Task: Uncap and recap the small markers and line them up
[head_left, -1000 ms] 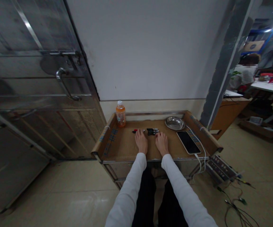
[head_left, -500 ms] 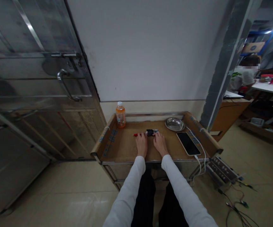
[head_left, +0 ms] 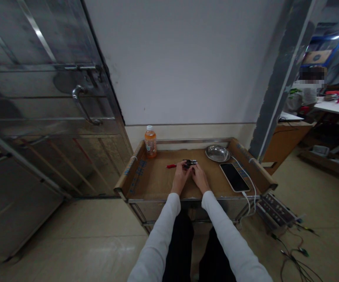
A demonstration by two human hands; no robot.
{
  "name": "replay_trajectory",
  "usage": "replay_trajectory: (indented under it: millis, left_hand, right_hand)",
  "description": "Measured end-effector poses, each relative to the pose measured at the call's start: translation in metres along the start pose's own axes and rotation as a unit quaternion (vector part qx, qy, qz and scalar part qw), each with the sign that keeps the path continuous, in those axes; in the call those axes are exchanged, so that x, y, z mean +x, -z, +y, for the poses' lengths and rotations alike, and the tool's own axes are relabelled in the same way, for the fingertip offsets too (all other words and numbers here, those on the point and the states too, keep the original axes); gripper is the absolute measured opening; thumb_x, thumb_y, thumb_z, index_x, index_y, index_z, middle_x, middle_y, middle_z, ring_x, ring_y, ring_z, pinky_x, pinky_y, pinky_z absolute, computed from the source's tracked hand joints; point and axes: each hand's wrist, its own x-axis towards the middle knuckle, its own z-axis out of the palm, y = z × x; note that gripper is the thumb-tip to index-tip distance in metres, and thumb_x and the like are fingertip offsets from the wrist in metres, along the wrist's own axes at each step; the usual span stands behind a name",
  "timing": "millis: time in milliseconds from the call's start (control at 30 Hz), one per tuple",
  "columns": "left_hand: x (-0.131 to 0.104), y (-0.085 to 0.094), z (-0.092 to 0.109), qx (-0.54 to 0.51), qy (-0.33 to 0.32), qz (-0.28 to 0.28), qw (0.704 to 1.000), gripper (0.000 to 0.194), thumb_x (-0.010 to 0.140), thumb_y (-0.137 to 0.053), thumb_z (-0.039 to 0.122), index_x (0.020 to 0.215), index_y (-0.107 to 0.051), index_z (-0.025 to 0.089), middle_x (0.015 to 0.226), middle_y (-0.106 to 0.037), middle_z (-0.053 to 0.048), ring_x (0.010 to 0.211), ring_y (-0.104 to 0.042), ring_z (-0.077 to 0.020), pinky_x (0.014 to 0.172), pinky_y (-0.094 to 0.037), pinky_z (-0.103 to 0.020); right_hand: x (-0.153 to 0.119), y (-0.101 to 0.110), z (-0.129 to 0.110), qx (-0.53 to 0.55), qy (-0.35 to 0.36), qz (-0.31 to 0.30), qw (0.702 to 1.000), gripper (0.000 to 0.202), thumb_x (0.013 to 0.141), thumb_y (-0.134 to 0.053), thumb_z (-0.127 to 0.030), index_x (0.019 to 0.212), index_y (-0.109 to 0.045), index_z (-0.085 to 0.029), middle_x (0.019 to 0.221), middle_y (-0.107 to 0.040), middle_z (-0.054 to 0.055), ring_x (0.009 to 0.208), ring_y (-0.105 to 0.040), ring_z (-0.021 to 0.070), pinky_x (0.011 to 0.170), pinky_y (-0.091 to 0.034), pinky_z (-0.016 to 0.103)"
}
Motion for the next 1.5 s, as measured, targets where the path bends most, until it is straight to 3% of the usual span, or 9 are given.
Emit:
replay_trajectory:
  millis: [200,433,533,633,800,933,1167,1367,1500]
  left_hand:
    - [0.002,0.001,-0.004,-0.001,0.041,0.065,0.997,0.035,0.088,-0.055,0.035,0.117,-0.046,0.018,0.107,-0.059,-0.009,0.089,-0.063,-0.0159,0.079,-0.054,-0.032]
    - [0.004,0.007,-0.010,0.030,0.093,0.115,0.989,0.026,0.091,-0.050,0.033,0.112,-0.052,0.018,0.105,-0.060,-0.009,0.094,-0.061,-0.0169,0.085,-0.051,-0.033]
    - [0.004,0.007,-0.012,0.028,0.101,0.073,0.992,0.021,0.091,-0.049,0.029,0.108,-0.054,0.018,0.104,-0.061,-0.008,0.095,-0.061,-0.0170,0.086,-0.050,-0.033]
    - [0.002,0.005,-0.010,0.048,0.081,-0.038,0.995,0.014,0.091,-0.050,0.025,0.101,-0.057,0.019,0.099,-0.063,-0.006,0.094,-0.062,-0.0171,0.086,-0.050,-0.032]
    - [-0.004,-0.002,-0.004,0.206,0.072,-0.157,0.963,0.010,0.089,-0.053,0.025,0.093,-0.058,0.017,0.103,-0.059,-0.009,0.101,-0.060,-0.0210,0.088,-0.048,-0.035]
    - [-0.003,-0.011,-0.006,0.258,0.081,-0.165,0.948,0.012,0.089,-0.052,0.021,0.100,-0.053,0.016,0.109,-0.056,-0.011,0.105,-0.058,-0.0214,0.089,-0.047,-0.034]
    - [0.004,-0.016,-0.014,0.247,0.084,-0.140,0.955,0.012,0.092,-0.043,0.015,0.102,-0.050,0.016,0.104,-0.055,-0.009,0.099,-0.057,-0.0180,0.088,-0.047,-0.032]
    - [0.004,-0.013,-0.012,0.274,0.044,-0.113,0.954,0.015,0.091,-0.039,0.012,0.093,-0.053,0.016,0.096,-0.054,-0.009,0.092,-0.056,-0.0189,0.084,-0.047,-0.034]
    - [0.003,-0.011,-0.008,0.269,0.021,-0.145,0.952,0.009,0.089,-0.047,0.016,0.092,-0.055,0.017,0.097,-0.054,-0.008,0.096,-0.055,-0.0207,0.087,-0.045,-0.036]
  right_hand:
    - [0.001,-0.002,0.003,0.040,-0.010,0.011,0.999,0.028,0.085,-0.042,-0.013,0.106,-0.060,-0.016,0.109,-0.064,0.012,0.105,-0.058,0.0207,0.093,-0.045,0.037]
    - [0.001,0.003,-0.001,0.037,-0.039,0.021,0.998,0.024,0.090,-0.041,-0.021,0.102,-0.061,-0.016,0.104,-0.066,0.011,0.098,-0.060,0.0215,0.087,-0.047,0.036]
    - [0.001,0.005,-0.003,0.025,-0.048,0.048,0.997,0.028,0.093,-0.036,-0.024,0.104,-0.061,-0.015,0.104,-0.065,0.012,0.098,-0.059,0.0212,0.086,-0.046,0.035]
    - [0.000,0.007,-0.004,0.004,-0.051,0.083,0.995,0.033,0.095,-0.032,-0.026,0.107,-0.061,-0.016,0.102,-0.063,0.012,0.098,-0.058,0.0207,0.086,-0.045,0.035]
    - [-0.001,0.007,-0.005,-0.032,-0.055,0.089,0.994,0.036,0.095,-0.030,-0.026,0.110,-0.062,-0.016,0.099,-0.058,0.011,0.092,-0.058,0.0198,0.084,-0.046,0.033]
    - [0.000,0.006,-0.005,-0.046,-0.053,0.077,0.995,0.035,0.094,-0.033,-0.024,0.111,-0.063,-0.016,0.099,-0.057,0.011,0.092,-0.058,0.0196,0.085,-0.046,0.034]
    - [-0.001,0.002,-0.002,-0.016,-0.016,0.006,1.000,0.032,0.087,-0.043,-0.015,0.114,-0.060,-0.018,0.110,-0.058,0.011,0.102,-0.057,0.0204,0.090,-0.046,0.035]
    - [-0.003,0.002,0.001,-0.042,-0.039,0.016,0.998,0.022,0.087,-0.046,-0.015,0.102,-0.061,-0.017,0.104,-0.057,0.010,0.096,-0.058,0.0203,0.087,-0.047,0.034]
    - [-0.003,0.004,0.001,-0.072,-0.045,0.014,0.996,0.020,0.088,-0.044,-0.017,0.096,-0.062,-0.017,0.100,-0.057,0.009,0.090,-0.057,0.0194,0.083,-0.046,0.032]
